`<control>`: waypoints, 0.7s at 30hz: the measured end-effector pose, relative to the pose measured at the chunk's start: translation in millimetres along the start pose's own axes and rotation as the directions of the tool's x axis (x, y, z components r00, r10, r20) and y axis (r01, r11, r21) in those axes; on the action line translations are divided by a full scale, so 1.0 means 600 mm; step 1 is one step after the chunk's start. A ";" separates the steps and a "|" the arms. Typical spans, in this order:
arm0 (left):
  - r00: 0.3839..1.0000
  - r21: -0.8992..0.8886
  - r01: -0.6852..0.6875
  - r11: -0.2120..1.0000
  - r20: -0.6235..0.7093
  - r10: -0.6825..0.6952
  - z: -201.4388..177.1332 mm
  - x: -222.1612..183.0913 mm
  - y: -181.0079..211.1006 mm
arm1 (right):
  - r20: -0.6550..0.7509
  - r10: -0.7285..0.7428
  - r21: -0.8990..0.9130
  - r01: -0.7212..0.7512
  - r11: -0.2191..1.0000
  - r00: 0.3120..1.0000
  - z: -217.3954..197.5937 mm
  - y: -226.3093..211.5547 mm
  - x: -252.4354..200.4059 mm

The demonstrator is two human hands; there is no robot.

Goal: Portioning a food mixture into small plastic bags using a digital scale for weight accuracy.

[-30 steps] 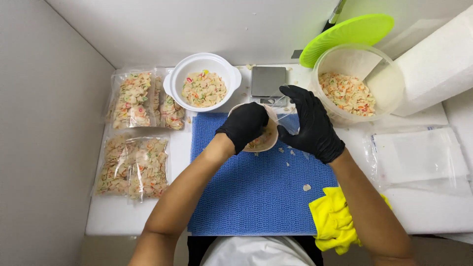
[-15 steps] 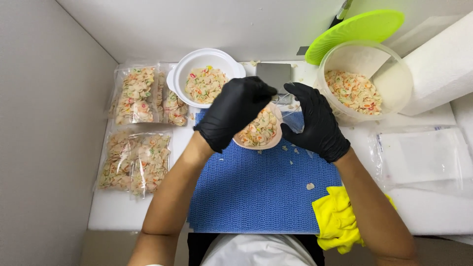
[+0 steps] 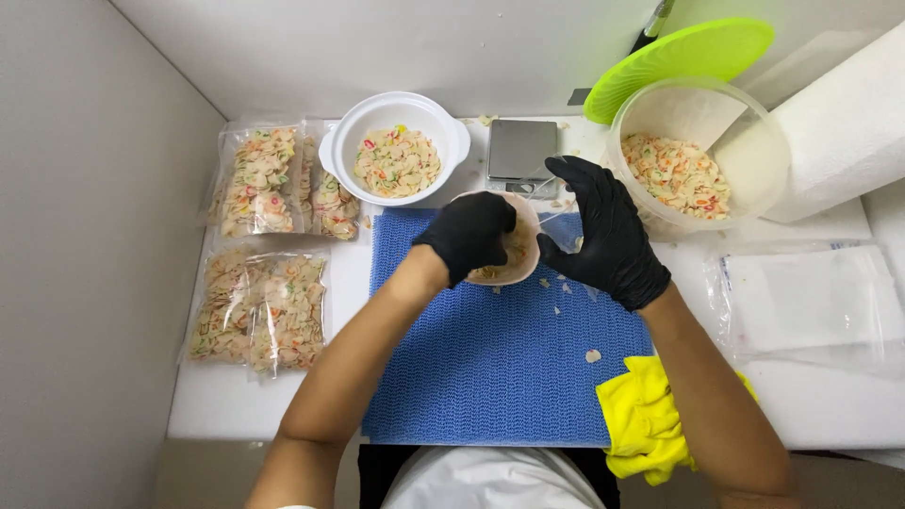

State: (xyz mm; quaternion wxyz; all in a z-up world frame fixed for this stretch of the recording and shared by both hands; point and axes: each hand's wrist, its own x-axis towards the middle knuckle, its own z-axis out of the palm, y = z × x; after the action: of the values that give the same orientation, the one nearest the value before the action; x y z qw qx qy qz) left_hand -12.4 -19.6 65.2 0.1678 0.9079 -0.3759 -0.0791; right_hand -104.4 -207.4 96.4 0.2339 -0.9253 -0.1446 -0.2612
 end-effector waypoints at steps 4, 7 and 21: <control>1.000 -0.023 0.012 1.000 -0.003 -0.013 -0.012 0.006 -0.011 | -0.004 0.002 -0.003 -0.002 1.000 1.000 -0.005 -0.004 0.003; 0.999 -0.060 0.037 0.997 -0.006 -0.038 -0.028 0.008 -0.027 | -0.028 -0.013 -0.041 0.012 0.999 1.000 -0.004 -0.006 0.004; 0.910 -0.329 -0.247 0.912 -0.402 0.101 -0.164 -0.051 0.042 | -0.044 -0.009 0.035 0.010 0.999 0.999 -0.016 -0.011 0.007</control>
State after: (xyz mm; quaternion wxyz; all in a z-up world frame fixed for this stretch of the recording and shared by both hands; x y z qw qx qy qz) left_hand -23.7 9.7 166.3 0.4123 0.8196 -0.3956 0.0422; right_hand -107.5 -206.2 108.2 0.2520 -0.9144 -0.1486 -0.2798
